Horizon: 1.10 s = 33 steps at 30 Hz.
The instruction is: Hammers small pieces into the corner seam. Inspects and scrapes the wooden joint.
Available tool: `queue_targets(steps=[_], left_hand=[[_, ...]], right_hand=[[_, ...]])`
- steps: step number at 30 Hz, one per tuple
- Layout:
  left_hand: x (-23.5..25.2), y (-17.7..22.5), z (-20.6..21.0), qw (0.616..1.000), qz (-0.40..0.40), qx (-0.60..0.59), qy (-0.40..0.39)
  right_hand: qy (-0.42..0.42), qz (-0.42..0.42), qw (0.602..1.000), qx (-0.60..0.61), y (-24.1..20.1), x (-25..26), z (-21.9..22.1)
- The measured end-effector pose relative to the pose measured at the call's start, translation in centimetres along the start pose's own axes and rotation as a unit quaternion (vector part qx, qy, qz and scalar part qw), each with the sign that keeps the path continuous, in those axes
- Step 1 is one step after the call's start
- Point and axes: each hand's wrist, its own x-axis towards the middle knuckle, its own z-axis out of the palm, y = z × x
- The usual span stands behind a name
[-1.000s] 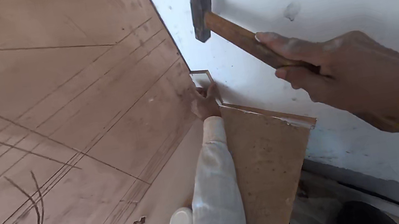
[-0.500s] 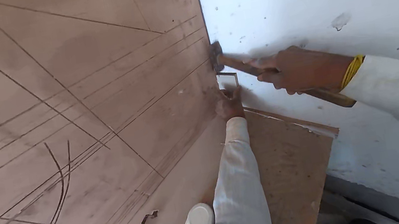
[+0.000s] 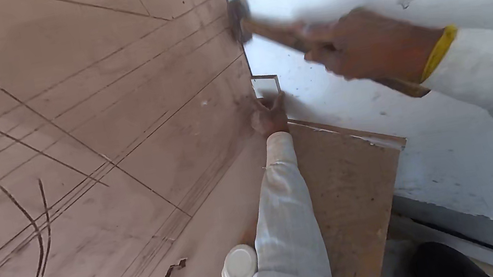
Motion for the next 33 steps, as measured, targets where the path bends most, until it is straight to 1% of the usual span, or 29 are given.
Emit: queue_targets(steps=[3, 4, 5, 6, 8, 9, 10, 11, 12, 13, 15, 17, 18, 19, 20, 21, 22, 23, 24, 25, 27, 29, 31, 32, 33], left_hand=[[0.2, -0.1, 0.0, 1.000, -0.005, 0.008, -0.001], [0.2, -0.2, 0.0, 1.000, -0.005, 0.009, -0.001], [0.2, -0.2, 0.1, 1.000, -0.004, 0.010, 0.001], [0.2, -0.2, 0.2, 1.000, -0.002, 0.007, 0.003], [0.3, -0.1, 0.1, 1.000, 0.008, 0.006, 0.007], [0.2, -0.2, 0.2, 1.000, 0.010, 0.010, 0.008], [0.2, -0.3, 0.3, 1.000, 0.010, 0.013, 0.010], [0.1, -0.3, 0.2, 1.000, 0.009, 0.014, 0.009], [0.2, -0.1, 0.1, 1.000, 0.005, 0.013, 0.006], [0.2, 0.1, 0.0, 1.000, 0.001, 0.011, 0.004], [0.3, 0.0, -0.1, 1.000, -0.004, 0.009, 0.000], [0.2, -0.1, -0.1, 1.000, -0.005, 0.009, -0.002], [0.2, -0.1, 0.0, 1.000, -0.004, 0.007, 0.000], [0.3, -0.2, 0.1, 1.000, -0.002, 0.007, 0.005], [0.3, -0.2, 0.1, 1.000, 0.000, 0.007, 0.008], [0.3, -0.2, 0.1, 1.000, 0.001, 0.009, 0.008], [0.3, -0.2, 0.0, 1.000, 0.004, 0.012, 0.006], [0.3, -0.2, 0.1, 1.000, 0.005, 0.013, 0.003], [0.2, -0.3, 0.0, 1.000, 0.002, 0.013, 0.001], [0.2, -0.4, 0.0, 1.000, 0.001, 0.017, 0.000], [0.5, -0.3, 0.0, 1.000, 0.002, 0.023, -0.003], [0.6, -0.5, 0.2, 1.000, -0.002, 0.014, -0.007], [0.8, -0.7, 0.4, 1.000, -0.008, -0.009, -0.022], [0.8, -0.8, 0.4, 0.999, -0.012, -0.017, -0.027], [0.8, -0.7, 0.4, 0.999, -0.013, -0.018, -0.027]], right_hand=[[0.139, 0.008, 0.990, 0.027, -0.4, -0.6, -0.5], [0.159, 0.008, 0.987, 0.027, -0.2, -0.8, 0.2], [0.140, 0.006, 0.990, 0.016, 0.3, -1.2, 1.2], [0.083, 0.002, 0.997, -0.004, 0.8, -1.6, 2.2], [-0.085, 0.025, 0.995, -0.041, 0.5, -1.3, 2.6], [-0.132, 0.040, 0.989, -0.049, 0.1, -1.0, 2.1], [-0.152, 0.052, 0.986, -0.036, -0.1, -0.6, 1.4], [-0.151, 0.069, 0.986, -0.005, -0.3, -0.5, 0.5], [-0.130, 0.081, 0.988, 0.026, -0.4, -0.6, -0.3], [-0.091, 0.086, 0.991, 0.048, -0.5, -0.8, -1.1], [0.016, 0.064, 0.996, 0.055, -0.8, -1.2, -2.1], [0.148, 0.034, 0.987, 0.046, -0.5, -1.1, -1.2], [0.180, 0.026, 0.983, 0.033, -0.3, -1.0, -0.2], [0.159, 0.019, 0.987, 0.010, -0.1, -1.2, 0.9], [0.094, 0.007, 0.995, -0.024, 0.3, -1.5, 2.0], [0.003, 0.007, 0.999, -0.052, 0.5, -1.7, 2.7], [-0.083, 0.020, 0.994, -0.068, 0.1, -1.5, 2.6], [-0.130, 0.037, 0.989, -0.064, -0.5, -1.2, 1.8], [-0.150, 0.053, 0.986, -0.040, -0.9, -0.9, 0.8], [-0.147, 0.073, 0.986, -0.006, -1.2, -0.8, -0.1], [-0.073, 0.092, 0.992, 0.036, -1.4, -1.2, -1.9], [0.046, 0.069, 0.996, 0.035, -1.4, -1.6, -2.7], [0.173, 0.044, 0.983, 0.041, -0.8, -1.4, -1.7], [0.189, 0.039, 0.981, 0.029, -0.3, -1.3, -0.7], [0.162, 0.028, 0.986, 0.010, 0.1, -1.6, 0.5]])
